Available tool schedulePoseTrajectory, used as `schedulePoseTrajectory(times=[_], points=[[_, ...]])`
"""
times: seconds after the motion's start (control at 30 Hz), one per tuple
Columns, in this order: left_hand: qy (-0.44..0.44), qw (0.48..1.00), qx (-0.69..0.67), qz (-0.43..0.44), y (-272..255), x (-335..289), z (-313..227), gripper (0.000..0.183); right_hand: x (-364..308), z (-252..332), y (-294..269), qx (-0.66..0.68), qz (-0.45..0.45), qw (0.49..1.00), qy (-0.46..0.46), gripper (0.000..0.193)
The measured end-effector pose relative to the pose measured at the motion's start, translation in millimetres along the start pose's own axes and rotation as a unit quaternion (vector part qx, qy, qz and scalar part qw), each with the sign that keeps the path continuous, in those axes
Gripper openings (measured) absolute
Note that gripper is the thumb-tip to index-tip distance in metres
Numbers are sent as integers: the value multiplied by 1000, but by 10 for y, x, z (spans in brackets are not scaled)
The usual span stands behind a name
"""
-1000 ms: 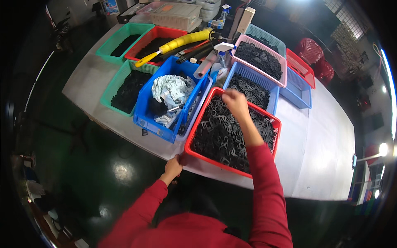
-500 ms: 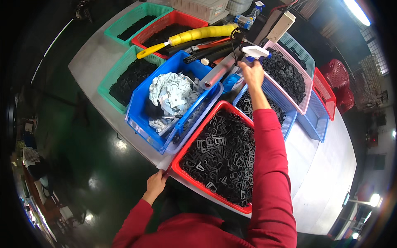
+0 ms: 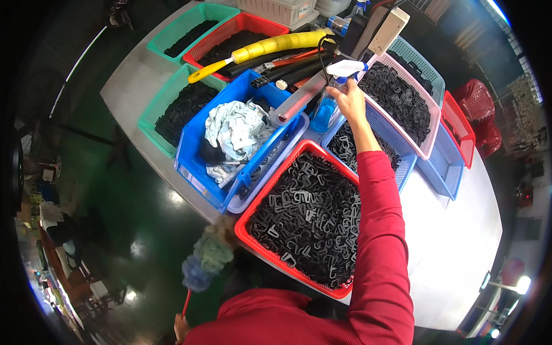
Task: The person uses a duster to wipe down several large tables and a metal sheet. They walk between different workstations, dusting the surfaces and picking up a pair of gloves and a mask along the way.
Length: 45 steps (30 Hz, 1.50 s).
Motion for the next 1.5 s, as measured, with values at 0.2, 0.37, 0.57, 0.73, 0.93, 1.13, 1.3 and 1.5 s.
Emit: schedulePoseTrajectory(times=[0.2, 0.37, 0.57, 0.73, 0.93, 1.13, 1.3, 1.5], points=[[-110, 965, 222, 82, -27, -862, 432, 28, -144, -192, 114, 10, 22, 1000, 11, 57], [-201, 968, -4, -150, -397, -996, 255, 25, -414, -490, -51, -111, 54, 990, 61, 67], [-166, 932, -192, -257, 398, -485, 1209, 21, -1706, -136, -466, -26, 19, 999, 17, 38], [-137, 798, -586, -16, 278, 845, 1262, 31, -3372, 332, -270, 50, 109, 990, 70, 28], [-91, 834, -312, 446, -60, 1061, 1307, 32, -5656, 552, 421, 25, 367, 925, 93, 27], [109, 799, -205, 555, 282, 441, 424, 33, -7351, 287, 723, -33, 621, 764, 172, 43], [204, 684, -176, 678, 511, -409, -556, 35, -8014, -94, -84, 359, 428, 719, 413, 69], [320, 562, -151, 748, 1207, -1515, -1565, 36, -8200, -467, -1203, 617, 0, 702, 355, 30]])
Point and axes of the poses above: each hand's wrist, its own x-axis towards the middle knuckle, its own y-axis out of the palm, z = x × y, the point moved 4 cm from there along x, towards the middle knuckle, and after that the axes turned 8 degrees about y, right-handed, at the moved point
